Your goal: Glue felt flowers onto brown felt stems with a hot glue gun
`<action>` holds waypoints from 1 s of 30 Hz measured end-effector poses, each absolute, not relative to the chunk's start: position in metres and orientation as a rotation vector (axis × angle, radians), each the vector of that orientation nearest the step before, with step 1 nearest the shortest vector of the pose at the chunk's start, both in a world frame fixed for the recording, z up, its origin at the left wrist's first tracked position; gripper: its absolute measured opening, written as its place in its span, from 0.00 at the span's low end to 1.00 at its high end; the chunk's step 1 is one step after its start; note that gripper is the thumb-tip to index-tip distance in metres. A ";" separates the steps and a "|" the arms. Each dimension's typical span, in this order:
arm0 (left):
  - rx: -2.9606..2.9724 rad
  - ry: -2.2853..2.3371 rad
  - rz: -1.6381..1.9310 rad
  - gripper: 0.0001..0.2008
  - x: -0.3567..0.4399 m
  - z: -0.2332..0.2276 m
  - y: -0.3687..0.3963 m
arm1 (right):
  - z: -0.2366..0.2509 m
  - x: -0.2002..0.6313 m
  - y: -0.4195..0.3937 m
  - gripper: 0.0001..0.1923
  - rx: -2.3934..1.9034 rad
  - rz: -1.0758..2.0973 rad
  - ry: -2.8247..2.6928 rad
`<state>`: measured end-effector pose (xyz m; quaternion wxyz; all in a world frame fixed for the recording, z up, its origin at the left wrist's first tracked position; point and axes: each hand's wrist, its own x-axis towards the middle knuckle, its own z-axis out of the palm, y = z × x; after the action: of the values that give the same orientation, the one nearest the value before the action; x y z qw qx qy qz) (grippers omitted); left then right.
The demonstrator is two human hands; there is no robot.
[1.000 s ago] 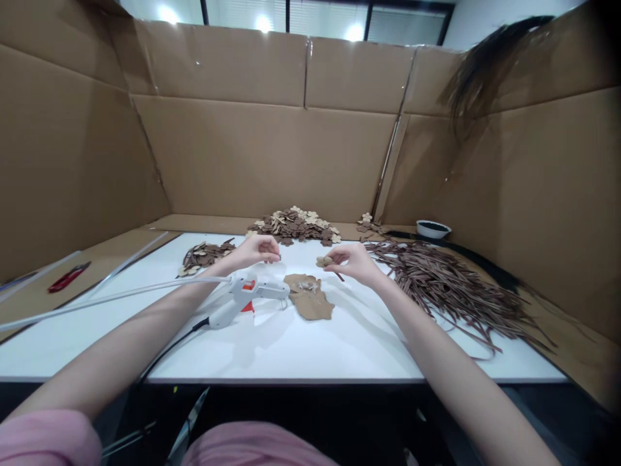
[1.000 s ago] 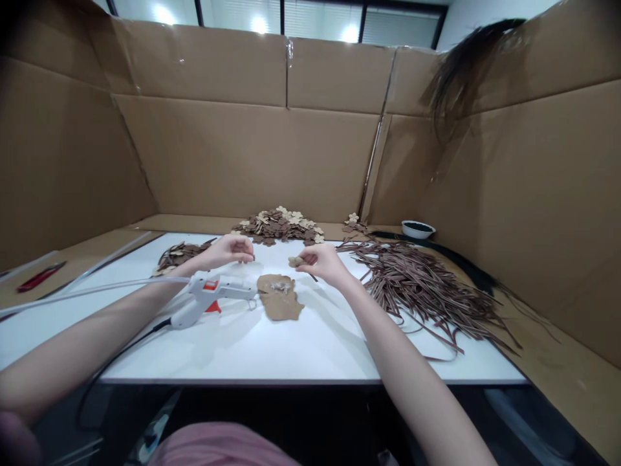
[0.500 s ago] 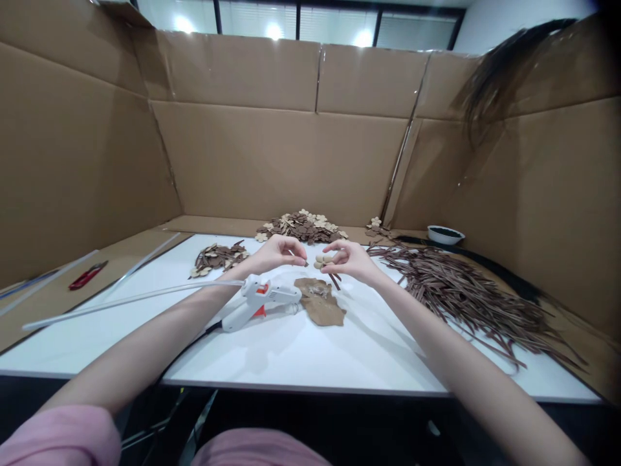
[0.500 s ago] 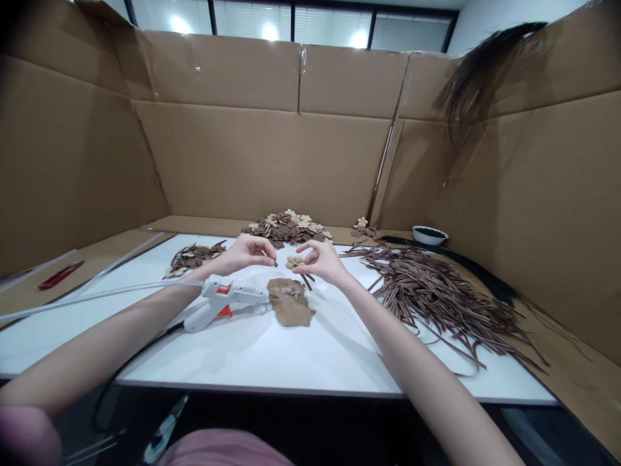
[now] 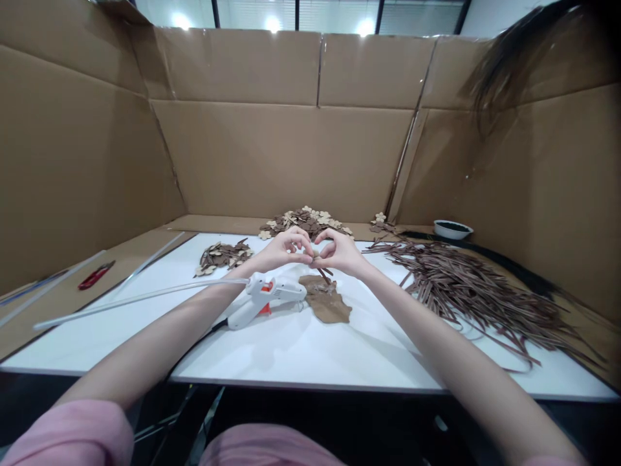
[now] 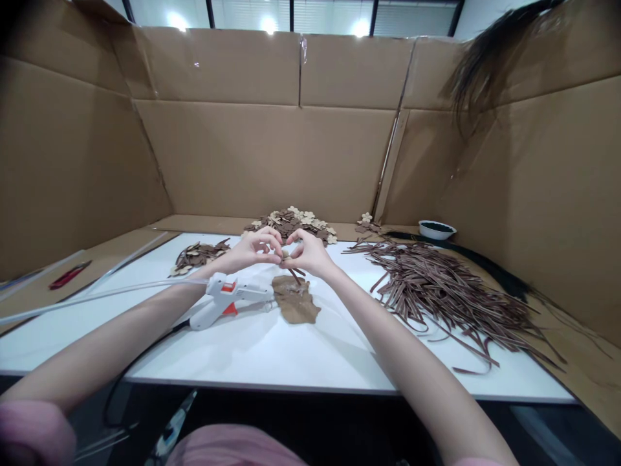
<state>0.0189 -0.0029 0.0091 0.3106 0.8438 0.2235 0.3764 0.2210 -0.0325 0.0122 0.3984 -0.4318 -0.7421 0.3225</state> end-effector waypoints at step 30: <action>1.913 0.496 0.933 0.18 0.023 0.001 -0.003 | 0.002 0.227 -0.037 0.25 -1.048 0.994 -1.847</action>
<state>0.0227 -0.0030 0.0009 0.4600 0.7772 0.2017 0.3790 0.2273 -0.0368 0.0021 0.3880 -0.4118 -0.7261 0.3907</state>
